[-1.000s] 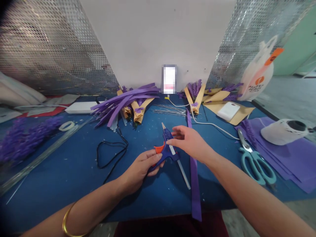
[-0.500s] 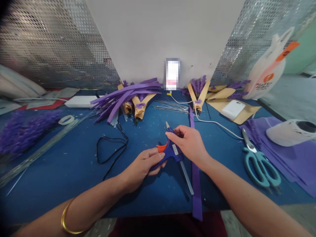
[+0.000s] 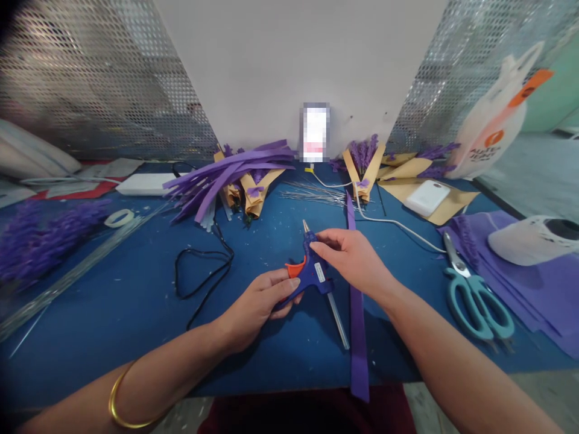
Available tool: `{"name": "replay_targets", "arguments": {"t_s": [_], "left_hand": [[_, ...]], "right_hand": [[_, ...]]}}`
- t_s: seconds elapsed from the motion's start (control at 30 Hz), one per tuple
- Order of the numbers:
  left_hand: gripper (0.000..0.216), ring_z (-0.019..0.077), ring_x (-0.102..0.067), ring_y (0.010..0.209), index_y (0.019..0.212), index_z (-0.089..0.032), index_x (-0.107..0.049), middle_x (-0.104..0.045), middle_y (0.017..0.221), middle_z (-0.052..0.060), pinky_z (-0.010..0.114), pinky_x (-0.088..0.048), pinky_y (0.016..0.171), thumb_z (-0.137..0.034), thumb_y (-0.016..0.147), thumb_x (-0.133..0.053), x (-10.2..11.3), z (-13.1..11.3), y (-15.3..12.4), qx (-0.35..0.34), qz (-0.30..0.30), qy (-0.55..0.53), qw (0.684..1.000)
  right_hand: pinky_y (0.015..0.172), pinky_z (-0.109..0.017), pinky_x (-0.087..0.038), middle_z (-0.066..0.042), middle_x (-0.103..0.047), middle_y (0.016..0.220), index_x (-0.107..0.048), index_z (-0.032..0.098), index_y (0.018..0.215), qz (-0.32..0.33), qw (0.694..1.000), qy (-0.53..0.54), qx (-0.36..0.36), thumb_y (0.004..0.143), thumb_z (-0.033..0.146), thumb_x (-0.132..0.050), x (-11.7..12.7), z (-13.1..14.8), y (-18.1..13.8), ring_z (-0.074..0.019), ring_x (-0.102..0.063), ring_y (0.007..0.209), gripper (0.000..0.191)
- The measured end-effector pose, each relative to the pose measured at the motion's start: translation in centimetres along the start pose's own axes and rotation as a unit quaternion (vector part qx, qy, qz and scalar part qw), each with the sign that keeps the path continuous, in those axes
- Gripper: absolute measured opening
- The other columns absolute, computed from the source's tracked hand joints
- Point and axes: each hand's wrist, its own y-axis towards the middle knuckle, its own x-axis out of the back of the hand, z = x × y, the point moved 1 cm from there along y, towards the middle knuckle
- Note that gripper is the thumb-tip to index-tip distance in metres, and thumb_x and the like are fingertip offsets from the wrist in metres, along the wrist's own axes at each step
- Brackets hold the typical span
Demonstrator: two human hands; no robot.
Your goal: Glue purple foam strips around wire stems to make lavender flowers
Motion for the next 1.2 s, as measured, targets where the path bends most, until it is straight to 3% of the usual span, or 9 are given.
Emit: {"name": "replay_targets", "arguments": {"t_s": [0.2,0.33,0.47,0.57,0.8,1.07,1.2], "left_hand": [[0.026,0.0019,-0.027,0.042,0.073,-0.014,-0.049,-0.044,0.064,-0.004,0.022,-0.014,0.043,-0.039,0.082,-0.052,-0.08,0.01,-0.07,-0.011,-0.004,0.002,1.0],[0.025,0.0021,-0.026,0.042,0.074,-0.014,-0.049,-0.044,0.064,-0.004,0.022,-0.013,0.043,-0.038,0.082,-0.053,-0.12,0.08,-0.01,-0.006,-0.01,-0.002,1.0],[0.025,0.0021,-0.027,0.043,0.074,-0.014,-0.048,-0.045,0.066,-0.003,0.021,-0.014,0.042,-0.038,0.081,-0.054,-0.17,0.03,-0.07,-0.01,-0.015,-0.005,1.0],[0.025,0.0017,-0.028,0.043,0.074,-0.014,-0.048,-0.045,0.067,-0.003,0.021,-0.014,0.041,-0.038,0.082,-0.053,-0.16,-0.04,-0.16,-0.013,-0.016,-0.008,1.0],[0.027,0.0022,-0.026,0.042,0.073,-0.014,-0.048,-0.043,0.063,-0.004,0.022,-0.013,0.042,-0.04,0.083,-0.052,-0.12,-0.06,-0.3,-0.018,-0.02,0.004,1.0],[0.029,0.0022,-0.024,0.041,0.071,-0.015,-0.049,-0.041,0.06,-0.005,0.023,-0.012,0.042,-0.041,0.083,-0.052,-0.16,0.05,-0.26,-0.009,-0.02,0.022,1.0],[0.028,0.0021,-0.025,0.042,0.072,-0.014,-0.049,-0.044,0.063,-0.003,0.022,-0.013,0.042,-0.04,0.083,-0.052,-0.03,0.07,-0.08,-0.012,-0.019,0.011,1.0]], "right_hand": [[0.081,-0.034,-0.049,-0.004,-0.068,0.096,-0.066,0.021,0.099,-0.005,0.998,0.046,-0.038,0.078,0.034,-0.062,-0.01,-0.48,0.13,-0.0189,-0.063,0.088,0.025],[0.076,-0.033,-0.049,-0.003,-0.064,0.088,-0.061,0.018,0.09,-0.057,0.996,0.059,-0.045,0.071,0.032,-0.068,-0.09,-0.8,0.23,-0.0165,-0.06,0.08,0.024],[0.07,-0.029,-0.046,0.001,-0.06,0.078,-0.059,0.019,0.081,-0.075,0.997,0.033,-0.006,0.073,0.027,-0.067,-0.08,-0.42,0.06,-0.0133,-0.056,0.073,0.014],[0.073,-0.03,-0.046,0.0,-0.062,0.081,-0.062,0.02,0.084,-0.093,0.995,-0.004,0.046,0.075,0.024,-0.066,-0.06,-0.05,-0.16,-0.0138,-0.057,0.075,0.011],[0.078,-0.034,-0.043,0.0,-0.063,0.082,-0.065,0.023,0.08,-0.17,0.957,-0.149,0.182,0.08,0.025,-0.065,-0.41,-0.21,-0.55,-0.0166,-0.058,0.08,0.001],[0.078,-0.035,-0.039,-0.003,-0.06,0.079,-0.055,0.02,0.074,-0.115,0.942,-0.215,0.231,0.087,0.021,-0.053,-0.5,-0.27,-0.15,-0.0173,-0.054,0.077,0.013],[0.069,-0.03,-0.039,-0.001,-0.055,0.076,-0.052,0.02,0.076,-0.103,0.966,-0.14,0.192,0.09,0.023,-0.048,-0.32,-0.14,-0.18,-0.0153,-0.051,0.073,0.014]]}}
